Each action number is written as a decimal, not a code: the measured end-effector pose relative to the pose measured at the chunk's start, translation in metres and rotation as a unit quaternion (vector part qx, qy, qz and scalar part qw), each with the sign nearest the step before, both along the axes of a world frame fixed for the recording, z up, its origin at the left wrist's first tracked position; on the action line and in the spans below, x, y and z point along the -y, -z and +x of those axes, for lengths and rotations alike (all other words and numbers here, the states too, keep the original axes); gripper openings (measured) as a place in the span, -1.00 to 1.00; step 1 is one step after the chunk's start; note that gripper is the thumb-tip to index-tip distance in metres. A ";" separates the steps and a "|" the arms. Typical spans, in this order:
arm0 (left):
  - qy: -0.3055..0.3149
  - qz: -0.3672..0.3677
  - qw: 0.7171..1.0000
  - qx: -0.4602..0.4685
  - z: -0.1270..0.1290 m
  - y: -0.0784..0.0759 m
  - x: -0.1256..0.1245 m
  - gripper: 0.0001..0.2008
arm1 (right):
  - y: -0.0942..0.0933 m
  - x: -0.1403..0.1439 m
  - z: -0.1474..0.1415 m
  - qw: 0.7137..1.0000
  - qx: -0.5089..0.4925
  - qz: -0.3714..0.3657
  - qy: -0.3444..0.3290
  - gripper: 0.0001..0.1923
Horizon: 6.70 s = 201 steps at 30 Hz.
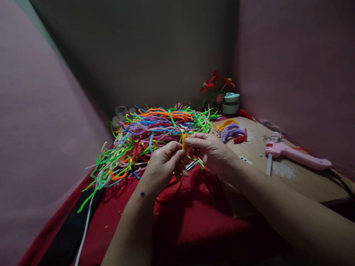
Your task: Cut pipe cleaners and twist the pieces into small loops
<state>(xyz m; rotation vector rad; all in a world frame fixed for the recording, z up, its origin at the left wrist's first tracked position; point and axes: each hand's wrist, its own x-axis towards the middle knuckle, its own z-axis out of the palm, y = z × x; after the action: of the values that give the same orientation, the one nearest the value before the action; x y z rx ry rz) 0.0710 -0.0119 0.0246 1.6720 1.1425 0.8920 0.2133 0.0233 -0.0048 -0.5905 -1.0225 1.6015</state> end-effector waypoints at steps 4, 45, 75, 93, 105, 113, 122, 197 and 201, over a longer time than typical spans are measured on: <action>0.014 -0.039 0.999 0.012 -0.004 -0.005 0.001 -0.78 | -0.001 0.002 -0.002 0.999 -0.006 -0.015 -0.034 -0.78; -0.120 0.075 0.990 0.021 -0.009 0.002 -0.011 -0.73 | 0.002 0.011 -0.006 0.993 0.085 0.068 0.056 -0.83; -0.155 0.161 0.967 -0.120 -0.009 0.002 -0.005 -0.90 | 0.004 0.019 -0.010 0.909 0.363 0.196 0.056 -0.81; -0.101 0.032 0.992 -0.066 -0.017 -0.008 -0.005 -0.86 | 0.004 0.019 -0.010 0.948 0.290 0.130 0.003 -0.75; -0.096 -0.029 0.982 0.159 -0.011 0.002 -0.009 -0.85 | 0.004 0.017 -0.010 0.957 0.257 0.127 0.044 -0.79; -0.062 -0.070 0.975 0.201 -0.013 0.005 -0.013 -0.80 | 0.001 0.018 -0.010 0.974 0.206 0.091 0.001 -0.77; -0.114 0.023 0.992 0.054 -0.008 0.006 -0.008 -0.85 | 0.007 0.015 -0.012 0.956 0.262 0.113 0.073 -0.80; -0.069 0.009 0.995 -0.067 -0.014 0.006 -0.019 -0.84 | 0.013 0.000 -0.007 0.992 0.122 0.004 -0.012 -0.75; -0.123 0.196 0.950 -0.210 -0.009 0.014 -0.017 -0.82 | 0.014 0.001 -0.008 0.983 0.168 0.023 0.064 -0.70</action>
<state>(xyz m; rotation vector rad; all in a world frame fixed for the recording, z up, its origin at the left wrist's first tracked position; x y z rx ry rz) 0.0624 0.0054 0.0104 2.1482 1.5657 0.9927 0.2053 0.0223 -0.0188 -0.8982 -1.2390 1.3888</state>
